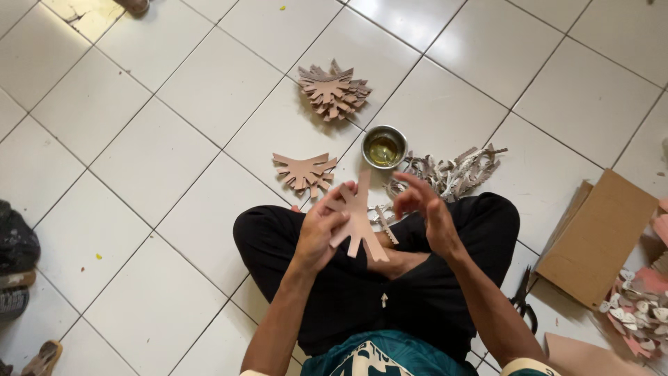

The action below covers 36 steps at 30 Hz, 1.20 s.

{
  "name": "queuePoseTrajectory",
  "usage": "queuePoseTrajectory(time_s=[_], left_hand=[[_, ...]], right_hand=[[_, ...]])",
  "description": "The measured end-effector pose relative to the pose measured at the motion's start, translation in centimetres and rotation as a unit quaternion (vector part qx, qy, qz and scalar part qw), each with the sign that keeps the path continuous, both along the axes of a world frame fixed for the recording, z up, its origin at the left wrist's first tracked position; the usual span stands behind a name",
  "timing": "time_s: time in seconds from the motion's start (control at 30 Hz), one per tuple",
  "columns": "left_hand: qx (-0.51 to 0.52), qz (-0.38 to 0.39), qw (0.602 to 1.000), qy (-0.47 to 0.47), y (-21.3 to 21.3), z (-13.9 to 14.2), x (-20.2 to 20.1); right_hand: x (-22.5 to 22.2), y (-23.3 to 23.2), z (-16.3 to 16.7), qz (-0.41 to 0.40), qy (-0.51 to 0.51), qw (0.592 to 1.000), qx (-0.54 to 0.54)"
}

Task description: The person sits cross-legged on the tiled floor assembling decorative leather pieces. They pick up cut leaf- and flower-shaped pieces, dip or coat them using a bowl of glue, press the pieces together, and place the finished assembled piece onto a growing pile of completed decorations.

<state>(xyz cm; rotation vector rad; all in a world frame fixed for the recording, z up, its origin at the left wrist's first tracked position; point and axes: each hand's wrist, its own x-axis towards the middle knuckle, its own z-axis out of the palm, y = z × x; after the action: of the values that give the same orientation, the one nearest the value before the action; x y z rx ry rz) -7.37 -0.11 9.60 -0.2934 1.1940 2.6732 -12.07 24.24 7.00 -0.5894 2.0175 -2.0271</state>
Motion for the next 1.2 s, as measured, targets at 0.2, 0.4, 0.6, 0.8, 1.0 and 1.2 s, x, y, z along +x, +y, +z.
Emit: queuePoseTrajectory(time_s=[0.2, 0.4, 0.6, 0.8, 1.0, 1.2], left_hand=[[0.025, -0.053, 0.998, -0.010, 1.4, 4.2, 2.6], [0.034, -0.067, 0.997, 0.000, 2.2, 5.7, 3.4], [0.044, -0.072, 0.996, 0.009, 2.3, 6.3, 3.6], [0.053, -0.080, 0.995, 0.015, 2.6, 6.6, 4.0], [0.071, -0.076, 0.994, 0.014, 2.4, 7.1, 3.9], [0.078, -0.079, 0.994, 0.009, 2.4, 7.2, 4.1]], right_hand=[[1.9, 0.2, 3.6, 0.077, 0.004, 0.996, -0.035], [2.3, 0.6, 3.7, 0.068, 0.019, 0.997, -0.036], [3.1, 0.8, 3.7, 0.060, 0.038, 0.997, -0.014], [3.3, 0.9, 4.0, 0.036, 0.070, 0.997, -0.018], [4.1, 0.9, 4.0, 0.063, 0.127, 0.990, -0.006], [4.1, 1.0, 3.5, 0.044, 0.151, 0.988, -0.006]])
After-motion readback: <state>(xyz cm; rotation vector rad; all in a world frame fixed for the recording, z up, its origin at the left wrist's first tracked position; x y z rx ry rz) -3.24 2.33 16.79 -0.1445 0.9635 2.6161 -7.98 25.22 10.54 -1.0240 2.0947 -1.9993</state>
